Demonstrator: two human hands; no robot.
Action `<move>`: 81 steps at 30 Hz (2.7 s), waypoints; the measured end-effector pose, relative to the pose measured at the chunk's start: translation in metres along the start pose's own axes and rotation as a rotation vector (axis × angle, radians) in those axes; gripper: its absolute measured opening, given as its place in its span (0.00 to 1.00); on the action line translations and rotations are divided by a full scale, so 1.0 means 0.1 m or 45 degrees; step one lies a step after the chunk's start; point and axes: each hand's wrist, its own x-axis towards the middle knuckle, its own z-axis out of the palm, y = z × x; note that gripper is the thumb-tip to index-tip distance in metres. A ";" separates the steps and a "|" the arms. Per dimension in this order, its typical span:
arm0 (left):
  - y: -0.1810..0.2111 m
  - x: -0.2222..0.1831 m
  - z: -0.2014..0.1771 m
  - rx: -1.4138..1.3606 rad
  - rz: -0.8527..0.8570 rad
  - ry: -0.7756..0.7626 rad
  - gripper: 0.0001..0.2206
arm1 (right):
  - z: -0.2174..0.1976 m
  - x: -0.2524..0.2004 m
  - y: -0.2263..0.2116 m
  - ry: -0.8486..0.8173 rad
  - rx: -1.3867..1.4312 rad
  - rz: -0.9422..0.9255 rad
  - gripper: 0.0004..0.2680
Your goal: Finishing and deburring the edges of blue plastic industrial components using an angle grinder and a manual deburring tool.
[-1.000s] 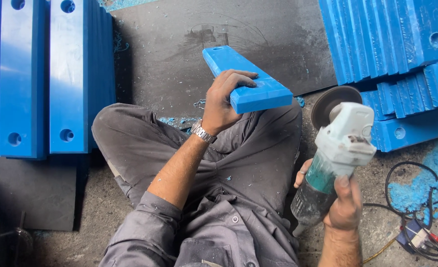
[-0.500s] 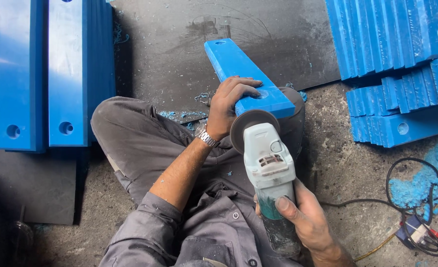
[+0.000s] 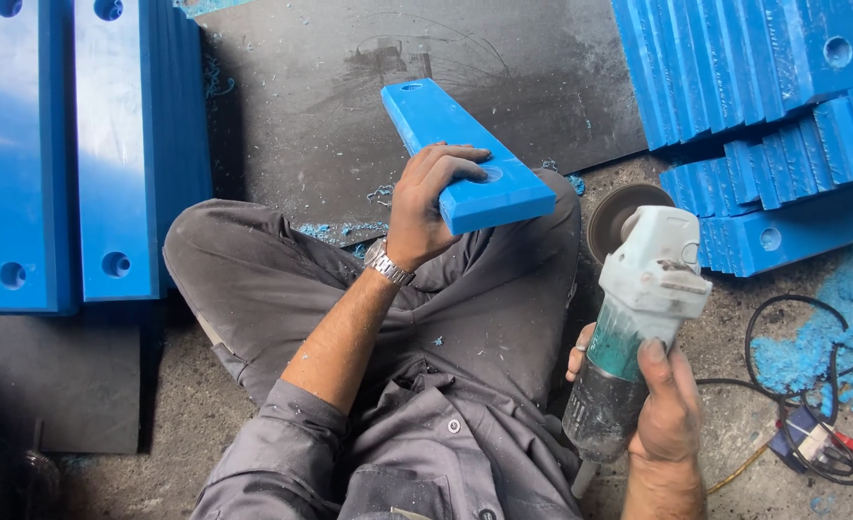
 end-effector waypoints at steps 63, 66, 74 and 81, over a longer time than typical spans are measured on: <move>0.15 0.28 -1.48 1.096 0.256 -0.423 0.08 | 0.10 0.77 0.15 -0.182 -0.084 -0.135 0.29; -0.02 0.43 -1.69 1.072 0.112 -0.191 0.13 | 0.04 0.80 0.14 -0.145 -0.052 -0.132 0.29; -1.09 0.15 -1.29 0.216 -0.552 0.186 0.23 | -0.32 1.31 0.24 -0.133 -0.050 -0.139 0.25; -2.12 -0.23 -1.10 -0.192 -0.968 0.320 0.21 | -0.82 2.17 0.35 0.051 -0.003 -0.091 0.20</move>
